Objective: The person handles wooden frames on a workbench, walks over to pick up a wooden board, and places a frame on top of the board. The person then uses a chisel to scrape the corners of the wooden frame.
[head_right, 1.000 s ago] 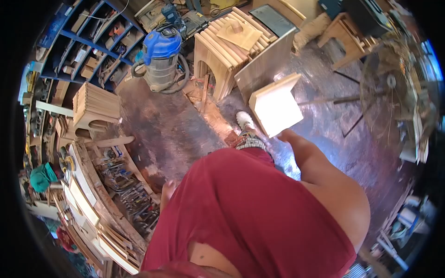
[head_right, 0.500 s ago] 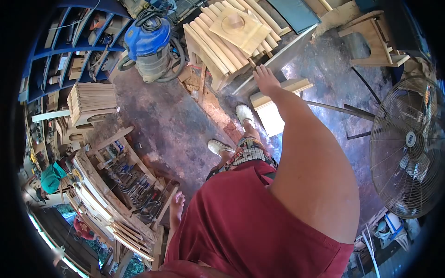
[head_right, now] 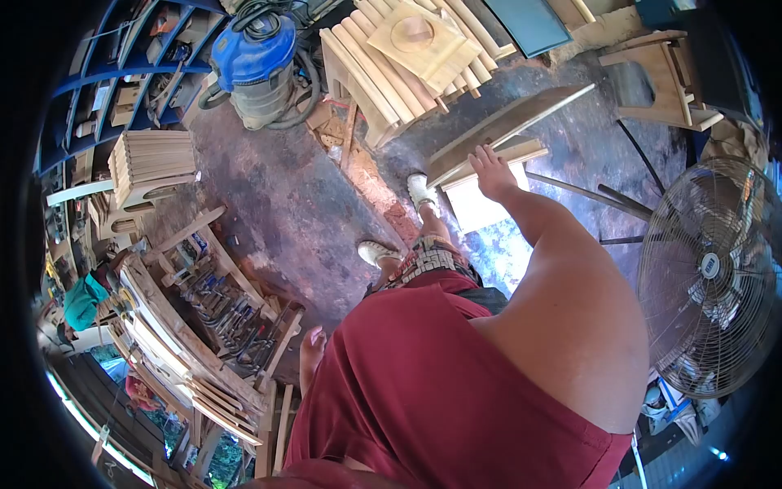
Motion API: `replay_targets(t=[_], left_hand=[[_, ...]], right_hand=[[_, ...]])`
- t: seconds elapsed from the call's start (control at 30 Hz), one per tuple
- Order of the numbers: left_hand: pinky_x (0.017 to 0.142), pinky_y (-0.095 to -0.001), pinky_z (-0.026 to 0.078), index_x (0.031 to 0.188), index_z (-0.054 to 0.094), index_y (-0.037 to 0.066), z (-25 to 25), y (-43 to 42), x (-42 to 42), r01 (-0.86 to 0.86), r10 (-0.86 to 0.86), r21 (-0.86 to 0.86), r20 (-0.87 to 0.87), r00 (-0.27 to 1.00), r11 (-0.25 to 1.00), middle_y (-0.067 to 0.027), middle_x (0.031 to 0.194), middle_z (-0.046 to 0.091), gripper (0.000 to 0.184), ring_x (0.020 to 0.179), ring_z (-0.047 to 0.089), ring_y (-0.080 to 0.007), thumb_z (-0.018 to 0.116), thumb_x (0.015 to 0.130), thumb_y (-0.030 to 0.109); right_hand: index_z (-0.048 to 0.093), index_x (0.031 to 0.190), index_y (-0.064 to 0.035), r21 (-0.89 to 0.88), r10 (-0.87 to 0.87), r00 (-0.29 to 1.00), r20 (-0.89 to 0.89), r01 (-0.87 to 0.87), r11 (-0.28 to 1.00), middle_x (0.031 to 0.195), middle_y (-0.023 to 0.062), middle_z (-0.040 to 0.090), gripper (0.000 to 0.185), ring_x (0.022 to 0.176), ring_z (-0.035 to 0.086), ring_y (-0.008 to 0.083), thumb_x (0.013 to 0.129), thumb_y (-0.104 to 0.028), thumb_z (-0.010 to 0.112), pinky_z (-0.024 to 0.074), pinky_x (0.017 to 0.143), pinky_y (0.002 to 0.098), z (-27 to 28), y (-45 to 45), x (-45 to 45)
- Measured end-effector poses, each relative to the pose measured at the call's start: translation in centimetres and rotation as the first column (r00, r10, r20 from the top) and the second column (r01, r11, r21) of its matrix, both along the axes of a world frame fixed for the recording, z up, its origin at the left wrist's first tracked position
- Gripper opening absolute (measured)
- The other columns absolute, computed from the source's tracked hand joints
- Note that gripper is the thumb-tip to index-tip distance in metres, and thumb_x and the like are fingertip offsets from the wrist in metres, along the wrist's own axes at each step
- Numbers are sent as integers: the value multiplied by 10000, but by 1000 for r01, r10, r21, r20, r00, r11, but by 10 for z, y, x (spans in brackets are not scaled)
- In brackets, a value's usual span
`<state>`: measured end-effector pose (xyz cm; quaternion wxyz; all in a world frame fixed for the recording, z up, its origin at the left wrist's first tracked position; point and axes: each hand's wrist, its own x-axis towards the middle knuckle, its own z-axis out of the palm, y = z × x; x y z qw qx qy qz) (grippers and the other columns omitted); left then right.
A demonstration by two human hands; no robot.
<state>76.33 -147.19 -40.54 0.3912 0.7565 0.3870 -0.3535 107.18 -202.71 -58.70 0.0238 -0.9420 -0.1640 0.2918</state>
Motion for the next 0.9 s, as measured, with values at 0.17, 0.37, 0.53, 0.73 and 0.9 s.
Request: replay_targets(t=[0.17,0.37,0.53,0.73,0.9], left_hand=[[1015,-383,442,1295,542,-16,1,-6,-10,19,-19,8,-25,999,1000,-191,1263,612,438,1189,582,-273,605,968,269],[1021,-380,435,1292,544,-19,-3,-11,0,-13,13,0,-28,1000,1000,-184,1253,617,426,1184,582,-267,613,962,241],[1009,-367,441,1300,537,-21,-57,-3,7,14,-18,-80,-53,998,997,-174,1253,620,437,1165,592,-256,627,940,209],[975,-380,451,1241,588,-11,-128,-72,145,491,-490,-138,46,871,860,-200,1219,638,450,1158,605,-294,591,934,318],[971,-341,460,1234,573,-38,-216,-180,249,596,-510,-320,315,800,737,-168,1212,646,414,1139,611,-233,591,956,267]], right_hand=[[522,1352,-130,-26,27,994,-107,-30,999,1368,120,481,477,1298,419,303,894,-256,557,323,1094,480,12,-3,22],[602,1272,-125,-109,74,988,-133,-89,990,1269,115,555,478,1252,454,286,894,-417,573,278,1121,482,14,16,51],[567,1313,-132,-67,49,977,-209,-64,996,1308,117,539,549,1303,429,291,885,-475,584,223,1153,486,-14,19,52],[526,1353,-145,-139,0,989,-149,-21,990,1379,112,495,557,1333,399,309,896,-460,583,199,1162,500,-14,31,30],[458,1405,-155,-68,-11,1000,-22,9,998,1422,105,443,603,1354,366,315,883,-403,631,194,1167,506,-22,26,19]])
